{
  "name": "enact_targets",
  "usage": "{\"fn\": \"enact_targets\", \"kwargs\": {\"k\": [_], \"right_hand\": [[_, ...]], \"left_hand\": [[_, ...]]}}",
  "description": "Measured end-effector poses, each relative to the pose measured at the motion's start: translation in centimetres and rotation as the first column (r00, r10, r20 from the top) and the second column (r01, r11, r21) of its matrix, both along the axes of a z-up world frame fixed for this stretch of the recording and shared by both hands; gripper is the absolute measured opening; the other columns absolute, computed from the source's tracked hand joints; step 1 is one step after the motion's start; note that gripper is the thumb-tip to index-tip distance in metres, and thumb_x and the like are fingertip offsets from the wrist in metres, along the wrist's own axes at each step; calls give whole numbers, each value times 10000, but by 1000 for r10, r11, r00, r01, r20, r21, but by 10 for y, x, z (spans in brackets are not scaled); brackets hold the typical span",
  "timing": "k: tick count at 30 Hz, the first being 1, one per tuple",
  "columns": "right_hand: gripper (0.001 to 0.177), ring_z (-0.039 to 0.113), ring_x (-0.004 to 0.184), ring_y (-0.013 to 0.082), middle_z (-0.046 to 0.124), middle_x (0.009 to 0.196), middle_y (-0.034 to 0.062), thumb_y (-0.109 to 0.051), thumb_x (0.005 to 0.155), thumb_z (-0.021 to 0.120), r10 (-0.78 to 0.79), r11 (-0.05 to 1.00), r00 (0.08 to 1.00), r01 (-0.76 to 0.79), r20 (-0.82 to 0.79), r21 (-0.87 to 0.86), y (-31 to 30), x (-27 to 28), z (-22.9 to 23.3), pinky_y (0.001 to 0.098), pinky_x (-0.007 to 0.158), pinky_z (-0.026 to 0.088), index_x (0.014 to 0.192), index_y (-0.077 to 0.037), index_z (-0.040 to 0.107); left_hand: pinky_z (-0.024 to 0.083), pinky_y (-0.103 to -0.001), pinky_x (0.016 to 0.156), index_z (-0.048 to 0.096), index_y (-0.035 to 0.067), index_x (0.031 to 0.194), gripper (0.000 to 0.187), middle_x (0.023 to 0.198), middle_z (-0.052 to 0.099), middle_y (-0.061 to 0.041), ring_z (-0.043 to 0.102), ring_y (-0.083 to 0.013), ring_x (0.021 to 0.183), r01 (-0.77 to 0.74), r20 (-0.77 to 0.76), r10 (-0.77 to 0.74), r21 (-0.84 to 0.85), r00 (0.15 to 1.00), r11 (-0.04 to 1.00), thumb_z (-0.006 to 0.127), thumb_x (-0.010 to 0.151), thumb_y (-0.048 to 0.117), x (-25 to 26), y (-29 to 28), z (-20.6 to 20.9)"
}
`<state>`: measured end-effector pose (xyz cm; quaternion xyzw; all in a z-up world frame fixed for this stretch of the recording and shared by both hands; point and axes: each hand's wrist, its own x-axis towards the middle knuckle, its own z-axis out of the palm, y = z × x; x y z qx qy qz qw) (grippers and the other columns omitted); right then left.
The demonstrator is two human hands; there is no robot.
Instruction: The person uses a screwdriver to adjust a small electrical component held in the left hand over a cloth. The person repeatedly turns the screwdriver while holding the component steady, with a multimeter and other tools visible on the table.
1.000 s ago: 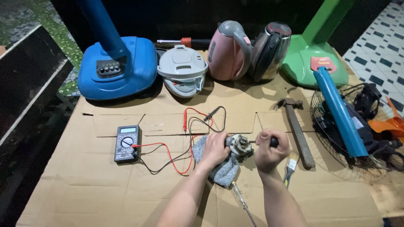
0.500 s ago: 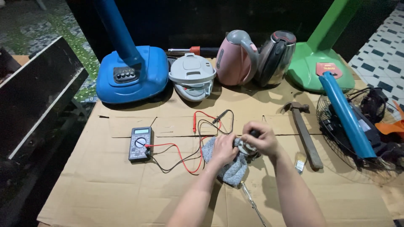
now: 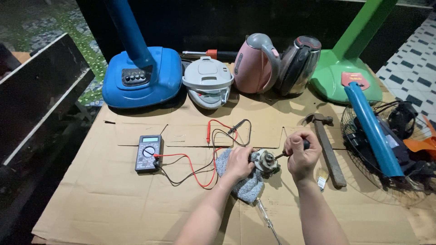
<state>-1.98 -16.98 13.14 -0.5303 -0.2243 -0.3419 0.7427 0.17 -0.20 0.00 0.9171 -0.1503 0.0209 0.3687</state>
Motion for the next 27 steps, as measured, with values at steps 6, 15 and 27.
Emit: {"fn": "enact_targets", "kwargs": {"k": [6,15,27], "right_hand": [[393,357,381,127,371,491,77,-257,956,699,373,923,928,-371,-3,-105,-23,30,-13,273,380,367,821,74,537],[234,492,478,175,475,604,129,-177,987,646,456,859,871,-484,-182,-169,-35,30,11,290,455,440,956,28,539],[345,426,358,163,394,555,96,-221,1001,719,-117,988,992,120,42,-100,8,17,-2,260,391,372,821,3,529]], "left_hand": [[435,-473,1028,603,245,1209,429,1129,703,-60,601,-289,1214,10,-12,-11,-6,1000,1000,684,788,239,10,1,-13],[455,-480,979,626,218,1176,406,1057,703,-105,623,-324,1148,-19,52,20,-17,998,1000,667,773,238,4,0,-2],[490,-489,950,656,235,1151,422,1010,722,-76,655,-326,1103,-13,106,20,-66,994,998,692,731,219,4,3,-13]]}}
